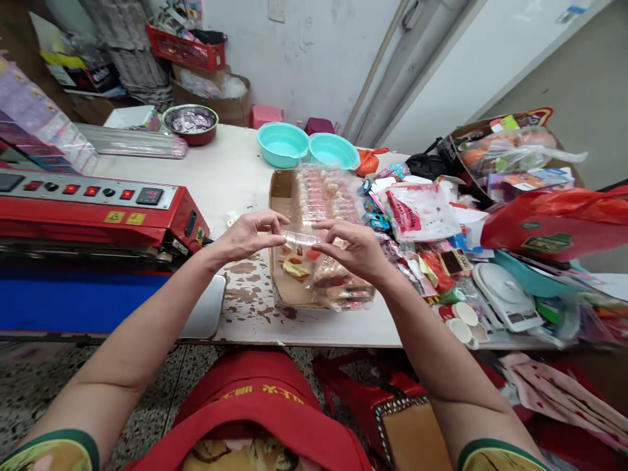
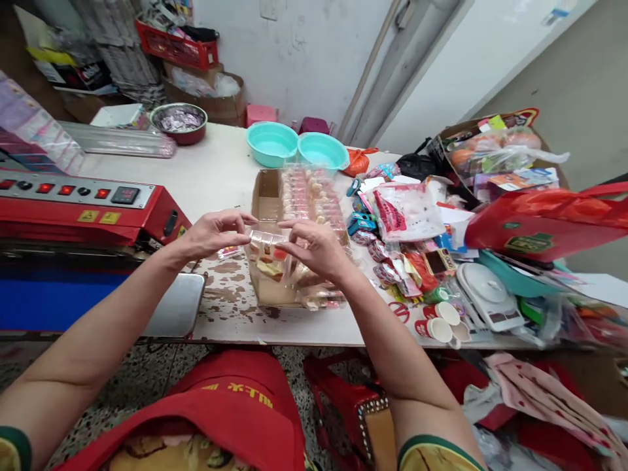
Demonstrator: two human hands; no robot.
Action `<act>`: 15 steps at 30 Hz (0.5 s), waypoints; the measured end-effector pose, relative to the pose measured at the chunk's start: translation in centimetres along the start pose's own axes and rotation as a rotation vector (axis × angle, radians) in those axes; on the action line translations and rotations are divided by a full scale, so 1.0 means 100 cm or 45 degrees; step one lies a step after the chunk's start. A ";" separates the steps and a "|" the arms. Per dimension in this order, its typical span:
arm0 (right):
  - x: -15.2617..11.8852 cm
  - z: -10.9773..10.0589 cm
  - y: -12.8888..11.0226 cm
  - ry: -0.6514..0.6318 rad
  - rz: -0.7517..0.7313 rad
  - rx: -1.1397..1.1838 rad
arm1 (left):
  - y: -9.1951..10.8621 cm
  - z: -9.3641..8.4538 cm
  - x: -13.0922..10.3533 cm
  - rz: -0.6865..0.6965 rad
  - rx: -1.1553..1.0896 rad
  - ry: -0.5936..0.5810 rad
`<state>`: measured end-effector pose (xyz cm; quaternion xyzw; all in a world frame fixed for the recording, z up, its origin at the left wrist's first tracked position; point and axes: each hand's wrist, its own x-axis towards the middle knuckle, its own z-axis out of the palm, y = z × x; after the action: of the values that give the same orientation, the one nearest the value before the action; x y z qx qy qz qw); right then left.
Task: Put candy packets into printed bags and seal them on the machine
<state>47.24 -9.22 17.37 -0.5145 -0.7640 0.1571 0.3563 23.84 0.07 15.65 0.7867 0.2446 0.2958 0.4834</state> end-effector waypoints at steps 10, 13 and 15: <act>0.056 0.120 -0.035 0.182 0.600 0.921 | -0.031 -0.036 -0.070 -0.877 -1.009 0.791; 0.054 0.179 -0.032 0.031 0.777 1.057 | -0.070 -0.045 -0.103 -1.052 -1.002 1.012; 0.054 0.216 -0.033 -0.039 0.895 1.144 | -0.094 -0.051 -0.123 -1.129 -0.986 1.122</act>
<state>28.55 -3.05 6.36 -0.5333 -0.4101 0.5831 0.4553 10.65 -1.18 6.19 0.1951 0.5895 0.4265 0.6577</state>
